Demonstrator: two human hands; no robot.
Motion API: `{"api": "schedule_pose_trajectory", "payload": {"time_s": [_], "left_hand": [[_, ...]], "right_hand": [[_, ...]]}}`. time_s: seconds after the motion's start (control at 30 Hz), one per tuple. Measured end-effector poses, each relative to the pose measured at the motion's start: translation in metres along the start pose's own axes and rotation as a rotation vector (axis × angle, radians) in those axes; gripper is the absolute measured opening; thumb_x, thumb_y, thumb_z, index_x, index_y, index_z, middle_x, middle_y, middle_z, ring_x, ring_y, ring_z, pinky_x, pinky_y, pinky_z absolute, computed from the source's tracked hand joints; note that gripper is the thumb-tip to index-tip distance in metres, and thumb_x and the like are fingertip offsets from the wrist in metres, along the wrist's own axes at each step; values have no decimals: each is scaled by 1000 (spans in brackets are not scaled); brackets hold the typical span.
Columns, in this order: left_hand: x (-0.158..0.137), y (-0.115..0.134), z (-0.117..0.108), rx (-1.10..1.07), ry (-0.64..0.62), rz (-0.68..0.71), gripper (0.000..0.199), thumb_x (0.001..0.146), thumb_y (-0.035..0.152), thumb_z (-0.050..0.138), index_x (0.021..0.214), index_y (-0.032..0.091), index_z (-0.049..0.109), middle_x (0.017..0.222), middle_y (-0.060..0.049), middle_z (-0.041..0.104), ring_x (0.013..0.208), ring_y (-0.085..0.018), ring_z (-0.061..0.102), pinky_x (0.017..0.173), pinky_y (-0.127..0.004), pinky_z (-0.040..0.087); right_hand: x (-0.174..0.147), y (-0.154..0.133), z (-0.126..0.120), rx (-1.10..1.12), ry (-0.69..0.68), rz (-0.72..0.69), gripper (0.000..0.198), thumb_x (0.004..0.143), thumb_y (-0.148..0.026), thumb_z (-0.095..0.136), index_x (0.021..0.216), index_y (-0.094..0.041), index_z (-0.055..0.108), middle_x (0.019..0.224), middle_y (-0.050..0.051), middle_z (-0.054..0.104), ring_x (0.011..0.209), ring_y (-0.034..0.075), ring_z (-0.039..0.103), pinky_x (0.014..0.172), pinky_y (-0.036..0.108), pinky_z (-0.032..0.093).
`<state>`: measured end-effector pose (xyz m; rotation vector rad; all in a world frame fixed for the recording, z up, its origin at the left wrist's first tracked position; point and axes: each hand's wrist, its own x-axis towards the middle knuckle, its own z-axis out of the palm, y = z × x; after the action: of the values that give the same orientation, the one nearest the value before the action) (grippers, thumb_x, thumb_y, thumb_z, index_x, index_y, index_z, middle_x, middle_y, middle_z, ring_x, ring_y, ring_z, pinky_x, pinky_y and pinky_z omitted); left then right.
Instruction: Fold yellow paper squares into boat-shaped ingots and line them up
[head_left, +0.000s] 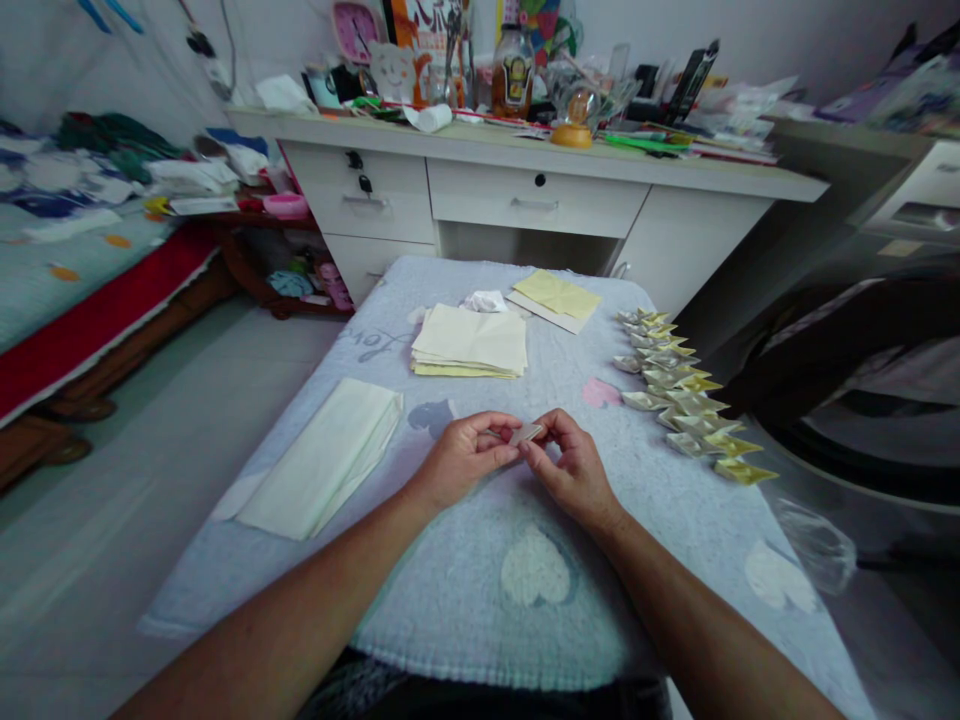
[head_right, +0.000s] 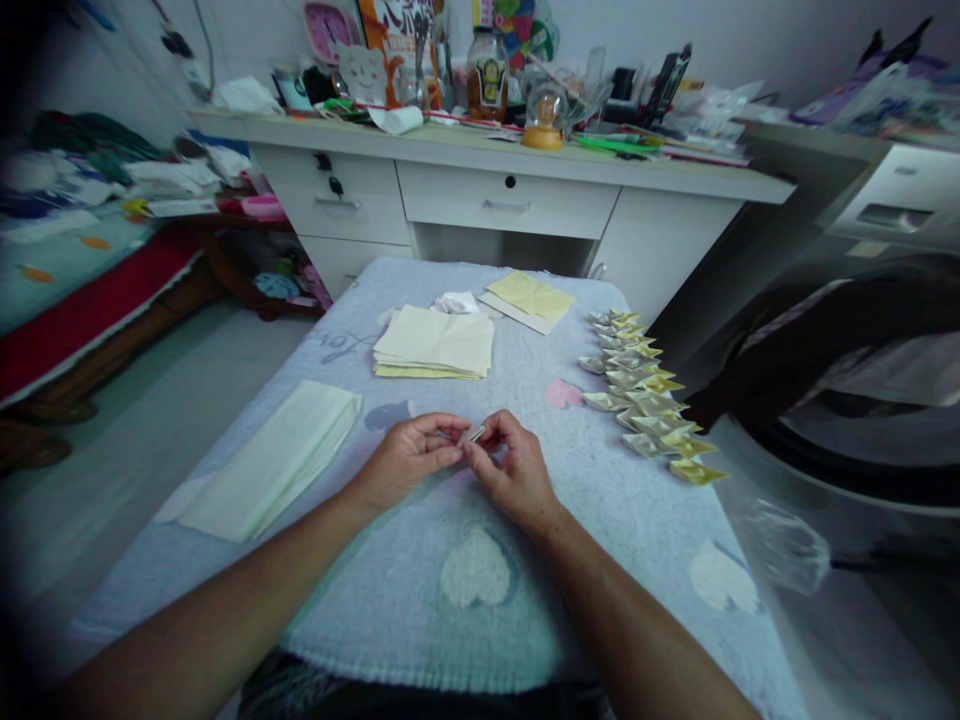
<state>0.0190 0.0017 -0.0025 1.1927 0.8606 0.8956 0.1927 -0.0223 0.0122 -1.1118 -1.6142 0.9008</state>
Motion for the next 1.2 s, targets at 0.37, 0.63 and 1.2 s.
{"api": "schedule_pose_trajectory", "payload": {"time_s": [0.37, 0.63, 1.2], "left_hand": [[-2, 2, 2, 34, -4, 7, 32, 77, 22, 71, 108, 16, 66, 95, -3, 69, 78, -13, 69, 75, -24, 53], [-3, -1, 7, 396, 70, 228, 27, 84, 17, 58, 110, 17, 64, 110, -8, 70, 95, -18, 69, 87, -29, 54], [0, 8, 12, -172, 145, -17, 22, 76, 19, 66, 98, 14, 63, 85, -3, 68, 73, -12, 65, 70, -25, 53]], "right_hand": [[0, -3, -2, -94, -1, -25, 8, 81, -21, 59, 81, -21, 51, 73, -2, 56, 68, 13, 53, 64, 26, 43], [-2, 1, 1, -214, 35, -117, 17, 78, -16, 57, 90, -22, 48, 78, -2, 53, 70, 14, 53, 66, 26, 44], [0, 5, 2, -365, 7, -315, 38, 77, -3, 50, 108, -24, 55, 99, 5, 48, 84, 16, 53, 72, 30, 48]]}}
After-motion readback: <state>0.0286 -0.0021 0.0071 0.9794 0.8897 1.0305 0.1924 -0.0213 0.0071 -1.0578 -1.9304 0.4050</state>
